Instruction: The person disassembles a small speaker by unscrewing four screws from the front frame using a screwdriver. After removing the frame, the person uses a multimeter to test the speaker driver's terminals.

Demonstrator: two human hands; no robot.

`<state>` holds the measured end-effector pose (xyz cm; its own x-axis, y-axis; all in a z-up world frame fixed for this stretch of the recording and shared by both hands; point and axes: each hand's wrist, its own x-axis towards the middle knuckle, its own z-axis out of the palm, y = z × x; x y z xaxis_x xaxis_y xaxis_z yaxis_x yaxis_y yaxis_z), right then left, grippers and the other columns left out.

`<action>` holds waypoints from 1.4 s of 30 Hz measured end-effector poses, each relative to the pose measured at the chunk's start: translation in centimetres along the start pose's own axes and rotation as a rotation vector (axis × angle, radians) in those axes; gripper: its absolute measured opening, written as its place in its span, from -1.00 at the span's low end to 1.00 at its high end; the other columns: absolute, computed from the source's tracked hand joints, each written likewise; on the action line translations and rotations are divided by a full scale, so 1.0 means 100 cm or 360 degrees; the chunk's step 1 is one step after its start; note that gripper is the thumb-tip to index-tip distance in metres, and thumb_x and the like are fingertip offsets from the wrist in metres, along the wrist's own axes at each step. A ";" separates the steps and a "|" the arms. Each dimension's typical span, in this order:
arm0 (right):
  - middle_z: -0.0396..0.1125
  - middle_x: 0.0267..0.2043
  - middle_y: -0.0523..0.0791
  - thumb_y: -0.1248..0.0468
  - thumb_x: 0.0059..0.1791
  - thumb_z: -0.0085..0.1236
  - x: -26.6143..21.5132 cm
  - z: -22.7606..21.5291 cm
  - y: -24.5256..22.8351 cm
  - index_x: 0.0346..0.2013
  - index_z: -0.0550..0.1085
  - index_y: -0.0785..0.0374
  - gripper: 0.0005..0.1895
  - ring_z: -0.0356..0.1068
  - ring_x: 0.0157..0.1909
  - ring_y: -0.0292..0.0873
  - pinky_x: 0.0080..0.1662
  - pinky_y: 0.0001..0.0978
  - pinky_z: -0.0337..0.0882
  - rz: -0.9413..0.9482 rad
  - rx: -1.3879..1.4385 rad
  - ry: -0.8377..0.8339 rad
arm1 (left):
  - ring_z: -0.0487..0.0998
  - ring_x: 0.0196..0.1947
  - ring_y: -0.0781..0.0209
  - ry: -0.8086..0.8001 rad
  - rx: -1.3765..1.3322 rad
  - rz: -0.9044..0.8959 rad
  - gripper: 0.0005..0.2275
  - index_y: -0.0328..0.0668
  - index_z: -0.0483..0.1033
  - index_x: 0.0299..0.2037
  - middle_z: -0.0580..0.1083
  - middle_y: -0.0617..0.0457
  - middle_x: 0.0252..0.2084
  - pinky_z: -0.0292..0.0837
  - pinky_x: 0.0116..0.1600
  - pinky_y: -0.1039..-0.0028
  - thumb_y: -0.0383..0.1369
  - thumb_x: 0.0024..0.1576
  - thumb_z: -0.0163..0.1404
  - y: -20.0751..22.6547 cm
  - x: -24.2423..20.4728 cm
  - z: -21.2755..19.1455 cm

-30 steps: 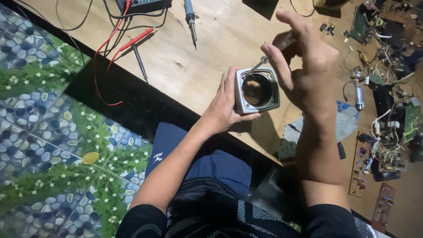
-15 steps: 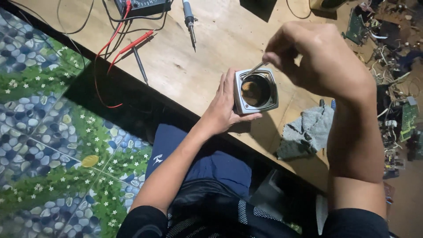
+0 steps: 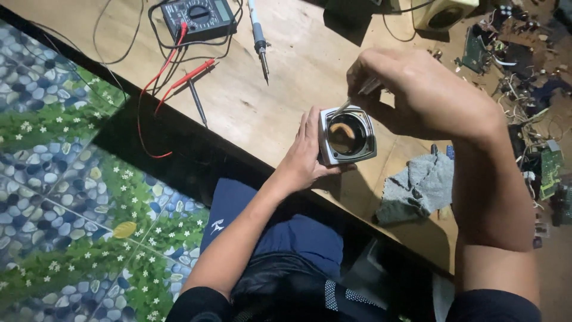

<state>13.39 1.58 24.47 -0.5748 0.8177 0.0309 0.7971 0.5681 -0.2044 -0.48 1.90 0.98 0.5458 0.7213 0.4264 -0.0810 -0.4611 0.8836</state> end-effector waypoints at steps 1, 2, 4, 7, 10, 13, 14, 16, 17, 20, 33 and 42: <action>0.47 -0.21 0.01 0.56 -0.20 0.27 -0.002 0.003 0.001 -0.18 0.43 0.44 -0.67 0.50 -0.27 -0.04 -0.24 -0.25 0.49 0.0001 -0.0008 0.0008 | 0.31 0.28 -0.24 -0.0002 0.0004 0.0011 0.04 -0.37 -0.14 0.41 0.18 -0.31 0.25 0.31 0.34 0.01 -0.01 -0.11 0.33 -0.004 -0.001 0.002; 0.45 -0.24 0.04 0.41 -0.08 0.31 -0.002 0.006 0.002 -0.15 0.41 0.45 -0.71 0.47 -0.33 0.00 -0.32 -0.21 0.45 0.0053 -0.0132 0.0042 | 0.27 0.32 -0.30 -0.0024 0.0038 -0.0013 0.09 -0.40 -0.21 0.43 0.14 -0.38 0.30 0.28 0.37 -0.01 -0.05 -0.11 0.35 -0.008 -0.002 0.003; 0.42 -0.28 0.08 0.26 0.03 0.36 -0.002 0.009 0.003 -0.12 0.40 0.45 -0.65 0.43 -0.40 0.04 -0.41 -0.17 0.41 0.0098 -0.0260 0.0080 | 0.24 0.36 -0.36 -0.0039 0.0077 -0.0032 0.13 -0.44 -0.29 0.45 0.09 -0.45 0.34 0.26 0.39 -0.04 -0.08 -0.12 0.37 -0.007 -0.003 0.002; 0.40 -0.39 0.04 0.43 0.04 0.31 -0.001 0.006 0.004 -0.24 0.38 0.51 -0.76 0.41 -0.45 -0.01 -0.41 -0.24 0.37 -0.0019 -0.0254 0.0156 | 0.30 0.28 -0.25 -0.0023 0.0077 -0.0025 0.06 -0.44 -0.21 0.42 0.13 -0.36 0.27 0.29 0.32 0.04 0.01 -0.08 0.30 0.005 -0.001 -0.002; 0.45 -0.23 0.01 0.57 -0.16 0.26 0.000 0.002 0.003 -0.19 0.41 0.45 -0.71 0.52 -0.27 -0.06 -0.24 -0.30 0.53 -0.0065 -0.0032 0.0019 | 0.31 0.26 -0.19 0.0009 0.0023 0.0028 0.00 -0.39 -0.11 0.40 0.17 -0.27 0.25 0.33 0.33 0.06 -0.07 -0.09 0.34 0.007 0.000 -0.003; 0.44 -0.20 0.04 0.52 -0.21 0.30 -0.002 0.006 0.002 -0.12 0.43 0.42 -0.62 0.49 -0.26 -0.01 -0.27 -0.23 0.50 -0.0007 -0.0146 0.0031 | 0.34 0.26 -0.24 0.0011 -0.0003 0.0012 0.03 -0.39 -0.15 0.40 0.20 -0.32 0.21 0.36 0.30 0.00 -0.03 -0.10 0.32 0.005 0.000 -0.002; 0.41 -0.27 0.04 0.38 -0.06 0.28 -0.003 0.009 0.004 -0.15 0.40 0.43 -0.72 0.44 -0.35 0.01 -0.34 -0.20 0.43 0.0094 -0.0229 0.0067 | 0.33 0.27 -0.28 -0.0005 0.0021 -0.0023 0.06 -0.41 -0.19 0.41 0.18 -0.36 0.24 0.35 0.30 0.00 -0.07 -0.11 0.34 0.001 -0.002 0.000; 0.38 -0.34 0.05 0.24 0.09 0.27 -0.003 0.010 0.005 -0.19 0.37 0.43 -0.69 0.38 -0.45 0.02 -0.41 -0.18 0.36 0.0192 -0.0314 0.0109 | 0.32 0.29 -0.31 -0.0019 0.0048 -0.0054 0.10 -0.43 -0.24 0.43 0.15 -0.40 0.28 0.34 0.31 -0.01 -0.10 -0.13 0.37 -0.001 -0.003 0.001; 0.41 -0.34 0.02 0.32 0.01 0.30 -0.002 0.008 0.006 -0.20 0.40 0.43 -0.74 0.42 -0.42 -0.01 -0.39 -0.23 0.40 0.0127 -0.0241 0.0084 | 0.32 0.27 -0.29 -0.0039 0.0065 -0.0075 0.10 -0.40 -0.25 0.43 0.14 -0.37 0.27 0.33 0.31 -0.01 -0.10 -0.12 0.36 0.001 -0.003 0.000; 0.45 -0.30 -0.02 0.46 -0.13 0.32 0.001 0.001 0.003 -0.21 0.42 0.41 -0.73 0.49 -0.35 -0.08 -0.35 -0.30 0.49 0.0050 -0.0105 0.0035 | 0.32 0.26 -0.24 -0.0033 0.0033 -0.0063 0.05 -0.35 -0.18 0.42 0.17 -0.31 0.24 0.32 0.31 0.01 -0.10 -0.13 0.36 0.007 0.000 -0.003; 0.39 -0.34 -0.02 0.28 -0.06 0.36 -0.003 0.007 0.008 -0.21 0.38 0.39 -0.67 0.43 -0.40 -0.10 -0.39 -0.30 0.47 0.0037 -0.0101 0.0127 | 0.41 0.17 -0.19 -0.0015 -0.0020 -0.0086 0.03 -0.44 -0.13 0.38 0.23 -0.29 0.15 0.38 0.24 0.11 -0.22 -0.17 0.39 0.014 0.000 -0.007; 0.46 -0.26 -0.03 0.41 -0.19 0.36 -0.002 0.004 0.006 -0.14 0.37 0.37 -0.59 0.55 -0.30 -0.13 -0.32 -0.33 0.53 0.0071 0.0011 0.0082 | 0.42 0.17 -0.20 -0.0010 -0.0057 -0.0108 0.05 -0.43 -0.17 0.38 0.23 -0.29 0.16 0.44 0.21 0.09 -0.12 -0.15 0.36 0.021 0.001 -0.008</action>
<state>13.89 1.73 23.97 -0.5282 0.8461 0.0718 0.8204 0.5304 -0.2135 -1.30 1.41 3.03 0.5563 0.7469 0.3644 -0.0733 -0.3927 0.9168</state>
